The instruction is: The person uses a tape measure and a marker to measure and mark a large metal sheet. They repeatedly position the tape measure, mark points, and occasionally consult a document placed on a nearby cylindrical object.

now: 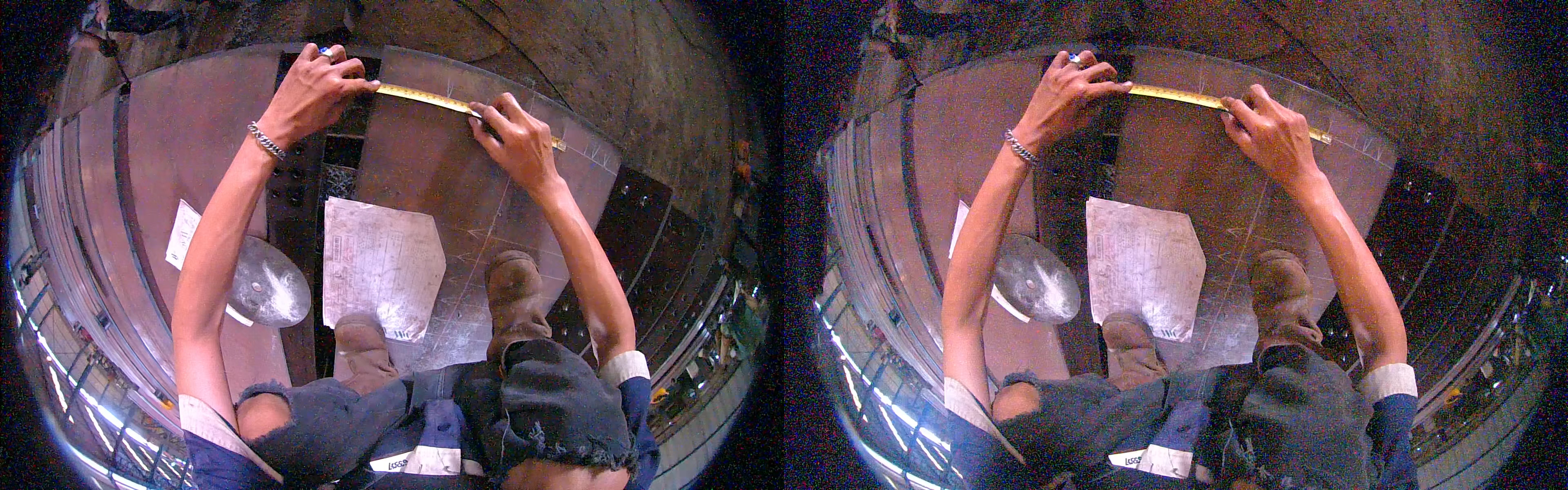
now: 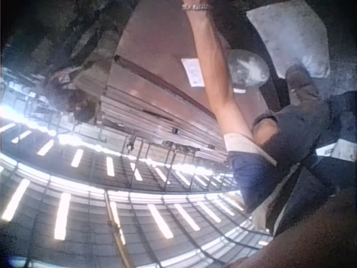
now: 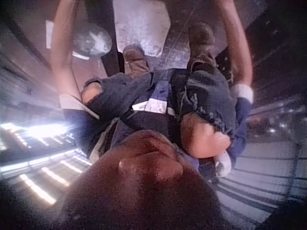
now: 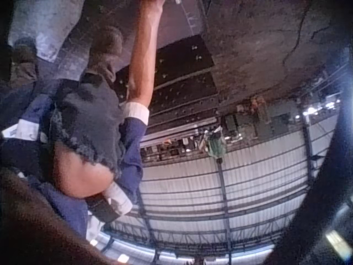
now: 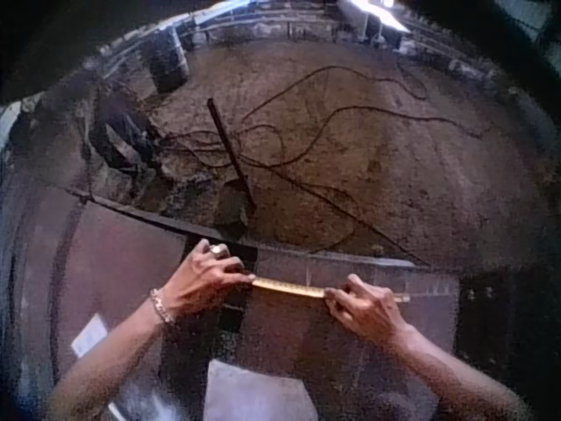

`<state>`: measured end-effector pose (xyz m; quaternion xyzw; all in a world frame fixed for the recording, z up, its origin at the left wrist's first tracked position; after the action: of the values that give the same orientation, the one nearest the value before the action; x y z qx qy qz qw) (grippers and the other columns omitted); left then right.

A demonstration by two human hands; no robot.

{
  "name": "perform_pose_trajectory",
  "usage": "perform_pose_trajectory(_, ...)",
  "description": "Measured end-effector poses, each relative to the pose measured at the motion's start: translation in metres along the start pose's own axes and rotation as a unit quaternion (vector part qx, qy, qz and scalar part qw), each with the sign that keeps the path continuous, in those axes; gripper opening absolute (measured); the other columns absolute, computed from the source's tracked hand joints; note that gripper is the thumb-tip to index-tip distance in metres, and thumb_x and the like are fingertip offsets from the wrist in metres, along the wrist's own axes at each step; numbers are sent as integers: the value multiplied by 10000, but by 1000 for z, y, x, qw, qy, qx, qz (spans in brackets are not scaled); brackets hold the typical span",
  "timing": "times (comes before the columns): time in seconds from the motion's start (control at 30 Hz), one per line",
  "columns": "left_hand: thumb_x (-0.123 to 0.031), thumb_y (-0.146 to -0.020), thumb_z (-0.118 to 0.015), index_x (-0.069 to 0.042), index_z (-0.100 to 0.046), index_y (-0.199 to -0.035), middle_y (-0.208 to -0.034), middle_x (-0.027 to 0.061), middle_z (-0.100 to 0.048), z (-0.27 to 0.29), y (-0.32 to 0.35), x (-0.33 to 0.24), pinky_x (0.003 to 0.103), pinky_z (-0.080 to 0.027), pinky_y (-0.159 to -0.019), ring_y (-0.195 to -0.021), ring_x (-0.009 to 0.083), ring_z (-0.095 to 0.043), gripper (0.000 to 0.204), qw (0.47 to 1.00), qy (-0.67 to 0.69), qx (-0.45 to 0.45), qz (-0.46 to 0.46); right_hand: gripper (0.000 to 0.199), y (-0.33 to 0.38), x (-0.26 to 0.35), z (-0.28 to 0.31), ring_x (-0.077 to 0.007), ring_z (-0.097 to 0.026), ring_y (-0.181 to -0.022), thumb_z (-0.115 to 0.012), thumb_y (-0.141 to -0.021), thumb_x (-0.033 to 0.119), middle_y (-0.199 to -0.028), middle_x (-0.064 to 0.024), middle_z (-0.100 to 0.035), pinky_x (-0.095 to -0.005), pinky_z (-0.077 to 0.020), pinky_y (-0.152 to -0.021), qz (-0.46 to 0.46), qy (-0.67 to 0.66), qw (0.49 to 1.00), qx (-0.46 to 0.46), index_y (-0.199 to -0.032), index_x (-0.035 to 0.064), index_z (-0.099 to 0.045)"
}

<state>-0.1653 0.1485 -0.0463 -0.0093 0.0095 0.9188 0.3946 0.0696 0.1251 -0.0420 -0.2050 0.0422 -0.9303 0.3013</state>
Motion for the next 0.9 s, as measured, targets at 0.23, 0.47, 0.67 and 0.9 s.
perform_pose_trajectory(0.23, -81, -686, -691, -311, -658, -1196, -1120, -33, -620, 4, -1, -2, 393, -396, -891, -1053, 197, -549, 561, 1000, 7, 13, 4, 210, -17, -19, 19, -354, -674, -810, -622, -856, 112, -888, -171, -660, -431, -537, -690, -193, -112, 974, -34, -1063, 79, -626)
perform_pose_trajectory(0.47, -70, -693, -680, -319, -653, -1199, -1172, -24, -607, 1, 2, -1, 400, -395, -928, -1109, 211, -540, 564, 1000, -1, 19, 14, 174, -50, -20, 13, -334, -695, -787, -627, -880, 163, -862, -215, -689, -408, -529, -692, -190, -248, 949, 40, -997, 34, -644)
perform_pose_trajectory(0.67, -76, -684, -693, -328, -638, -1217, -1197, -19, -601, 0, 0, -1, 429, -395, -953, -1134, 223, -534, 593, 999, -5, 34, 14, 228, -72, -24, 2, -280, -700, -697, -617, -886, 245, -815, -169, -711, -380, -541, -672, -203, -221, 953, 36, -964, 42, -686)
perform_pose_trajectory(0.9, -87, -687, -696, -324, -640, -1212, -1184, -10, -605, 0, 1, -1, 436, -402, -936, -1125, 231, -542, 578, 1000, -3, 11, 14, 212, -79, -19, -37, -86, -597, -568, -557, -939, 170, -737, -76, -677, -248, -481, -464, -262, -332, 891, 164, -965, -32, -615)
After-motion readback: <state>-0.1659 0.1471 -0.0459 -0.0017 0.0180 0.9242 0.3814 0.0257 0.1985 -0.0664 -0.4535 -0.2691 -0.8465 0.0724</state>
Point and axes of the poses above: each hand's wrist, its own y-axis away from the middle knuckle, its own z-axis out of the back of the hand, x = y × z, the point moved 8 cm from there along -y, towards the middle knuckle
